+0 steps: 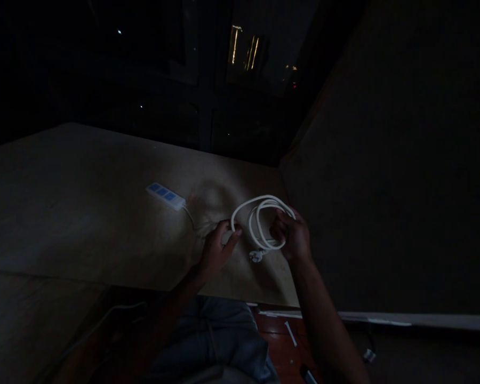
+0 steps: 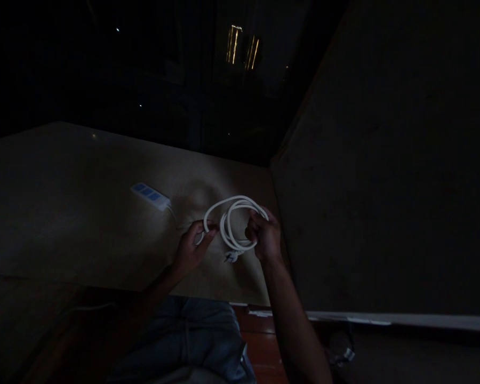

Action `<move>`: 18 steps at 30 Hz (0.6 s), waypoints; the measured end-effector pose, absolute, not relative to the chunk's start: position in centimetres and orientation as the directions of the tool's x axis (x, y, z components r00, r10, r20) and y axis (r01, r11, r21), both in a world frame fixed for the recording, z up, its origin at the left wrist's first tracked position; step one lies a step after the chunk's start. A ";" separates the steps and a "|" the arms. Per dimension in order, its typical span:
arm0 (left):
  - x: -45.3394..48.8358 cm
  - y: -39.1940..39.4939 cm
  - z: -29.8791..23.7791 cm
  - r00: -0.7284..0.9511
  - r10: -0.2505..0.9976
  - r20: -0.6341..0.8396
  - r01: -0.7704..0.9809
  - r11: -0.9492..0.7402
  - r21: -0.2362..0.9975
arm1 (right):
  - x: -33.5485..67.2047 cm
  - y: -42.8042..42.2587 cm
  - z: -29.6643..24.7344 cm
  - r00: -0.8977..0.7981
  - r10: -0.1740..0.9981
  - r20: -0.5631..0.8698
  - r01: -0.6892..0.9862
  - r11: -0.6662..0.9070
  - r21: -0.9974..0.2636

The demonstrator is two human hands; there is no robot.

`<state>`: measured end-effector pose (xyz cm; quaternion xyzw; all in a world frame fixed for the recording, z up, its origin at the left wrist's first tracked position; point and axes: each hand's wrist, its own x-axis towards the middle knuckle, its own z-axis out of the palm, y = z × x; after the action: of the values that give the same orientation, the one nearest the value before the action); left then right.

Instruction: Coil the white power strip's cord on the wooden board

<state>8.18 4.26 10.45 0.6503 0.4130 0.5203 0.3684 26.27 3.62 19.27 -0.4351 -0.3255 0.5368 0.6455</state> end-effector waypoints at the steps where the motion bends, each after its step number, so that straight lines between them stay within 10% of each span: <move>1: 8.5 4.1 10.6 0.102 0.923 0.372 0.141 -0.383 0.913 | 26.3 3.7 19.0 0.239 0.970 -0.053 -0.447 0.062 -0.892; 18: 8.2 5.5 9.9 0.071 0.969 0.238 0.150 -0.247 0.957 | 24.6 4.1 17.0 0.297 0.896 -0.329 -0.791 0.038 -0.611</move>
<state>8.22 5.51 9.91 0.6084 0.4598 0.5032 0.4066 24.60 4.15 17.00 -0.3671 -0.0720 0.5883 0.7168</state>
